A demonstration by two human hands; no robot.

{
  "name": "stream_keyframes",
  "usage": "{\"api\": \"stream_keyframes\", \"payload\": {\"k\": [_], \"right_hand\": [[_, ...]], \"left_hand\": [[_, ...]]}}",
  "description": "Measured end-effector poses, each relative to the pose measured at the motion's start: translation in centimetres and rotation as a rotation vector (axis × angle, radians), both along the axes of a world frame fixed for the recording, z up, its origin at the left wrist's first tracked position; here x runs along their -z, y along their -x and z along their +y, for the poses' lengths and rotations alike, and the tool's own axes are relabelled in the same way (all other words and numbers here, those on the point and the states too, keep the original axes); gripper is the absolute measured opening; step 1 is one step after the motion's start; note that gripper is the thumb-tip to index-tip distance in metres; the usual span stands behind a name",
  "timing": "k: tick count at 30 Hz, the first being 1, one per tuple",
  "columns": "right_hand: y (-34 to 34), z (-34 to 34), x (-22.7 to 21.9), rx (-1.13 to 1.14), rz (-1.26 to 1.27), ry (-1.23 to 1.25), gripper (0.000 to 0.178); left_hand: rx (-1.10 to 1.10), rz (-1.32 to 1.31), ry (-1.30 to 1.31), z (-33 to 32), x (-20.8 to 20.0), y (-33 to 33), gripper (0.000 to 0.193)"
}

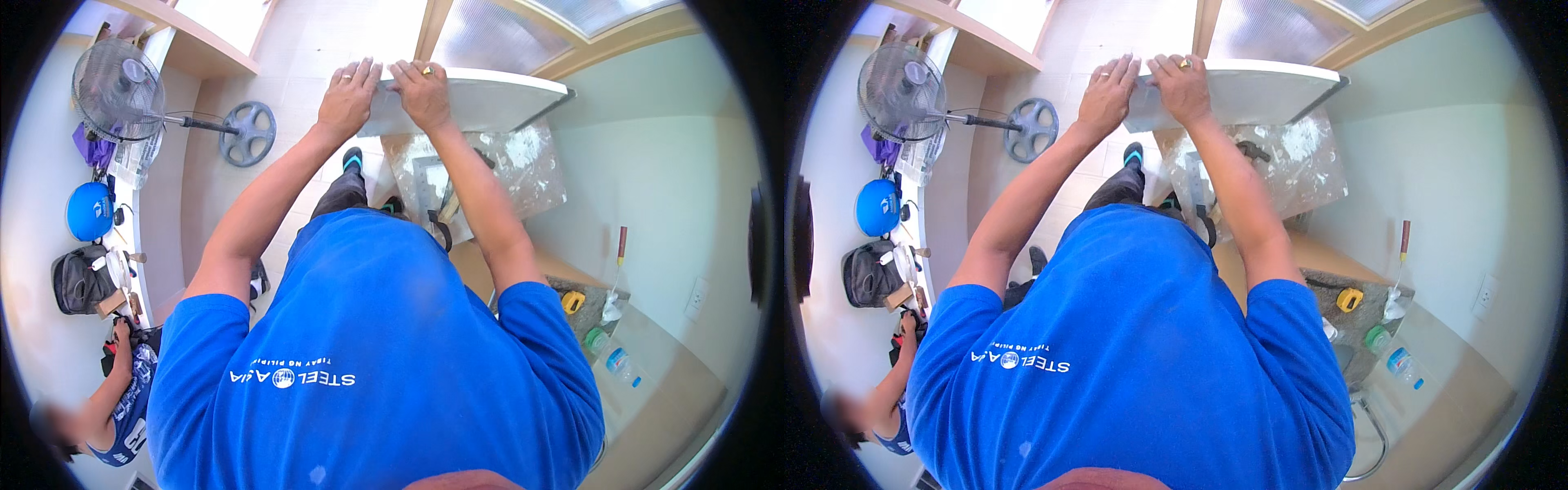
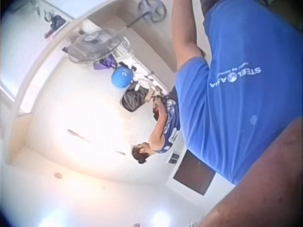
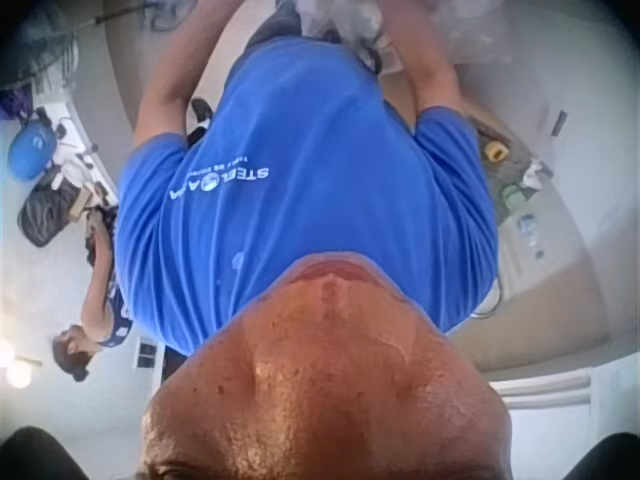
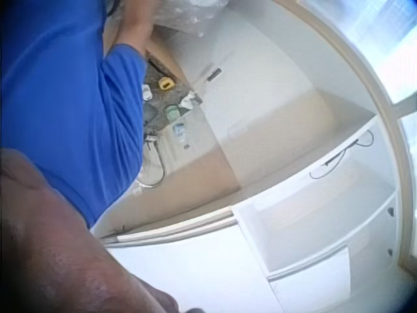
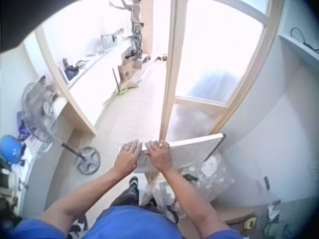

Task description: The person aligns and secures a white cabinet door to a wooden frame using a hammer, then uses a utility knife to trim excess material and a sanding block to smooth the edges. The person repeatedly flips and repositions the door while working.

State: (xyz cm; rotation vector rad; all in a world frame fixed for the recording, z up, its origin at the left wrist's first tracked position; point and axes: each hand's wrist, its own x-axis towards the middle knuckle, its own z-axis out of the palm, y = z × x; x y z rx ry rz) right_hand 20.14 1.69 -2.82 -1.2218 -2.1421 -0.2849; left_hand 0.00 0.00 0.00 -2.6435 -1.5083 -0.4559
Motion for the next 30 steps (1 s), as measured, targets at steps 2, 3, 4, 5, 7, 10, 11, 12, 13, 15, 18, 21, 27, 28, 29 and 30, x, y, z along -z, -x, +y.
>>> {"api": "stream_keyframes", "payload": {"k": [2, 3, 4, 5, 7, 10, 11, 12, 13, 15, 18, 21, 27, 28, 29, 30], "right_hand": [[-0.2, -1.3, -0.6, -0.007, -0.009, -0.016, 0.036], [0.1, 0.1, 0.6, 0.005, -0.011, -0.039, 0.035], [0.1, -0.4, 0.5, 0.011, -0.018, -0.041, 0.035], [-0.2, -0.5, 0.2, 0.012, -0.029, -0.055, 0.034], [-0.1, -0.1, -0.4, 0.006, -0.017, -0.023, 0.035], [-0.7, -0.8, -0.4, -0.024, -0.032, 0.055, 0.041], [-1.2, -1.1, -0.4, -0.037, -0.042, 0.079, 0.044], [-1.6, -1.2, -0.4, -0.02, -0.057, 0.089, 0.047], [-2.1, -1.4, -0.5, -0.006, -0.066, 0.096, 0.05], [-3.5, -1.3, -0.8, 0.037, -0.067, 0.123, 0.053], [-5.2, -1.4, -1.4, 0.094, -0.058, 0.169, 0.053], [-5.3, -1.7, -1.1, 0.083, -0.037, 0.203, 0.049], [-5.3, -1.4, -0.8, 0.064, 0.02, 0.19, 0.036], [-5.3, -1.2, -0.6, 0.065, 0.024, 0.185, 0.035], [-5.3, -1.2, -0.5, 0.066, 0.028, 0.182, 0.034], [-5.4, -1.3, -0.3, 0.074, 0.026, 0.17, 0.033]], "left_hand": [[0.006, -0.01, -0.072, -1.0, 0.2, 0.0, 0.071], [0.009, -0.017, -0.088, 0.3, 1.6, 0.3, 0.069], [0.014, -0.044, -0.096, -0.1, 1.8, 0.3, 0.068], [0.023, -0.086, -0.122, -0.1, 1.9, 0.0, 0.067], [0.021, -0.095, -0.135, 0.4, 1.6, -0.2, 0.065], [0.019, -0.113, -0.135, -0.7, 1.6, -0.3, 0.063], [0.019, -0.119, -0.135, -1.0, 1.5, -0.5, 0.063], [0.015, -0.116, -0.123, -1.1, 1.3, -0.5, 0.058], [0.02, -0.149, -0.133, -1.0, 1.0, -0.5, 0.057], [-0.006, -0.16, -0.038, -1.2, 0.3, -0.7, 0.055], [-0.012, -0.369, 0.11, -1.0, -1.2, -0.7, 0.057], [-0.035, -0.106, 0.194, 0.0, -2.3, -2.3, 0.056], [0.009, -0.018, 0.199, 1.5, -1.1, -5.7, 0.036], [0.009, -0.048, 0.14, 1.5, -0.8, -5.7, 0.034], [0.018, -0.067, 0.113, 1.5, -0.5, -5.7, 0.031], [0.021, -0.088, 0.085, 1.5, -0.2, -5.6, 0.029]]}}
